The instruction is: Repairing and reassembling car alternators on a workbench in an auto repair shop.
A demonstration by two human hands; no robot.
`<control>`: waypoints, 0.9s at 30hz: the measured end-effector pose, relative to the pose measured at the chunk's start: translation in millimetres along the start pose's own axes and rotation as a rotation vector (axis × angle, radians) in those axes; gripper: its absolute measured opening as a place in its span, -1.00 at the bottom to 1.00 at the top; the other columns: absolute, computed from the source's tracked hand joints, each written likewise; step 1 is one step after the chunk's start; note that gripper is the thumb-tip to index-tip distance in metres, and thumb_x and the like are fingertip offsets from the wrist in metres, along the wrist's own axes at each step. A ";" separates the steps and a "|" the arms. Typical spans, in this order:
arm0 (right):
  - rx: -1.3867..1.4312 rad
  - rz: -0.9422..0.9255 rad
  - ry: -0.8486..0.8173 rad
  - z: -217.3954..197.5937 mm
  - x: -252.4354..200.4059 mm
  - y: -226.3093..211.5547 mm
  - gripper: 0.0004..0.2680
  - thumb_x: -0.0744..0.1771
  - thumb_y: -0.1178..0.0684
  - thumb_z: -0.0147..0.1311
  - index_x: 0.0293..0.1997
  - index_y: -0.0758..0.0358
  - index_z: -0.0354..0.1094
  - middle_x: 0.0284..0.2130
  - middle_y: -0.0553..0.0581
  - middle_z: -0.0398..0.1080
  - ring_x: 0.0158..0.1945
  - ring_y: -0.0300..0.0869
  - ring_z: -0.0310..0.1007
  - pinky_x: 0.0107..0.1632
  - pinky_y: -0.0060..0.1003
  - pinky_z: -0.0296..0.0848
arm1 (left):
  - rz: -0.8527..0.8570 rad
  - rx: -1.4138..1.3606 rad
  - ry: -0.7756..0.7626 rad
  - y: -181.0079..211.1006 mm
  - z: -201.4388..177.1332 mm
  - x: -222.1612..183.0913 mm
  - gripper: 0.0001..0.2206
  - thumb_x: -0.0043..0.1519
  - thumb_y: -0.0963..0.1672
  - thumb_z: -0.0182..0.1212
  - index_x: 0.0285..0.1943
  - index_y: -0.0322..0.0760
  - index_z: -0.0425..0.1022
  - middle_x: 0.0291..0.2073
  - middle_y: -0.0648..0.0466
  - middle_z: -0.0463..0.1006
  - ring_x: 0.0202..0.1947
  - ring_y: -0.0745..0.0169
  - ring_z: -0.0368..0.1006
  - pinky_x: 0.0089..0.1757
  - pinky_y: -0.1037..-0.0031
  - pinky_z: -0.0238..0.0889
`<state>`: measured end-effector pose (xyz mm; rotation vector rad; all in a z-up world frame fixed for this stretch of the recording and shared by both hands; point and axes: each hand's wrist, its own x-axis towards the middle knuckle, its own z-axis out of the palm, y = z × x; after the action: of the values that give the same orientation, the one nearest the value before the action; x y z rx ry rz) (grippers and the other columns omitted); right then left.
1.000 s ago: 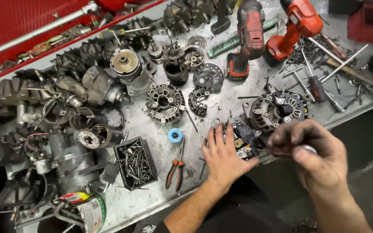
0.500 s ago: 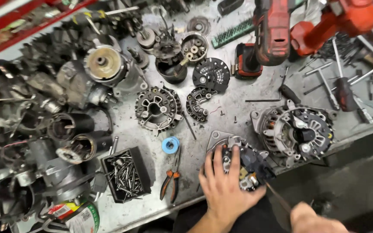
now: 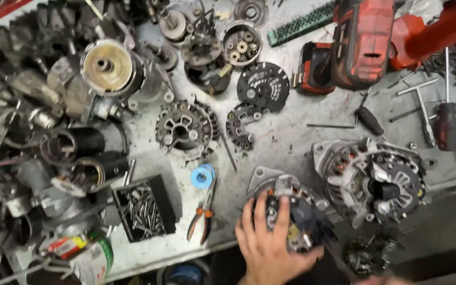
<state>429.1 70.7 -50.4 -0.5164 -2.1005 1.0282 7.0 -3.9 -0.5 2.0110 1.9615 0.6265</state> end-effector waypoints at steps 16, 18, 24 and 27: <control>-1.116 0.112 -0.332 100.4 215.6 -244.4 -0.57 0.11 -0.06 0.01 0.06 0.09 0.49 0.00 0.16 0.46 0.02 -0.06 0.45 -0.16 -0.09 0.41 | 0.408 -0.173 -0.089 -30.2 -24.2 41.6 0.02 -0.26 0.22 0.49 0.46 -0.09 0.30 0.35 -0.17 0.28 0.38 -0.34 0.12 0.22 -0.31 -0.05; -1.054 0.034 -0.388 102.7 230.1 -249.4 -0.57 0.10 -0.05 -0.03 0.00 0.23 0.45 0.05 0.19 0.45 0.00 -0.07 0.47 -0.20 -0.13 0.44 | 0.505 -0.176 -0.112 -30.6 -32.2 44.9 0.02 -0.28 0.21 0.50 0.42 -0.17 0.30 0.35 -0.18 0.25 0.40 -0.39 0.05 0.25 -0.43 -0.17; -0.768 -0.105 -0.410 116.2 264.6 -264.2 -0.56 0.10 0.01 -0.01 0.10 0.03 0.30 0.11 0.15 0.39 0.12 0.02 0.47 -0.02 -0.09 0.46 | 0.853 -0.755 -0.416 -35.5 -14.6 34.9 -0.57 0.27 -0.15 0.32 0.34 -0.25 0.39 0.23 -0.10 0.52 0.27 -0.04 0.47 0.22 0.30 0.39; -0.929 0.788 -0.649 128.7 288.3 -276.9 -0.43 0.22 -0.40 0.15 0.39 -0.23 0.21 0.07 -0.08 0.39 -0.10 -0.18 0.57 -0.10 -0.28 0.57 | 0.702 -0.654 -0.478 -23.2 -29.1 37.9 -0.68 0.15 -0.17 0.38 0.11 -0.23 0.54 -0.14 -0.09 0.67 -0.13 -0.08 0.60 -0.07 0.28 0.46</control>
<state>133.4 18.0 243.1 -1.7585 -3.0161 0.5430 -27.6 31.7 18.5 2.0891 0.6346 0.7106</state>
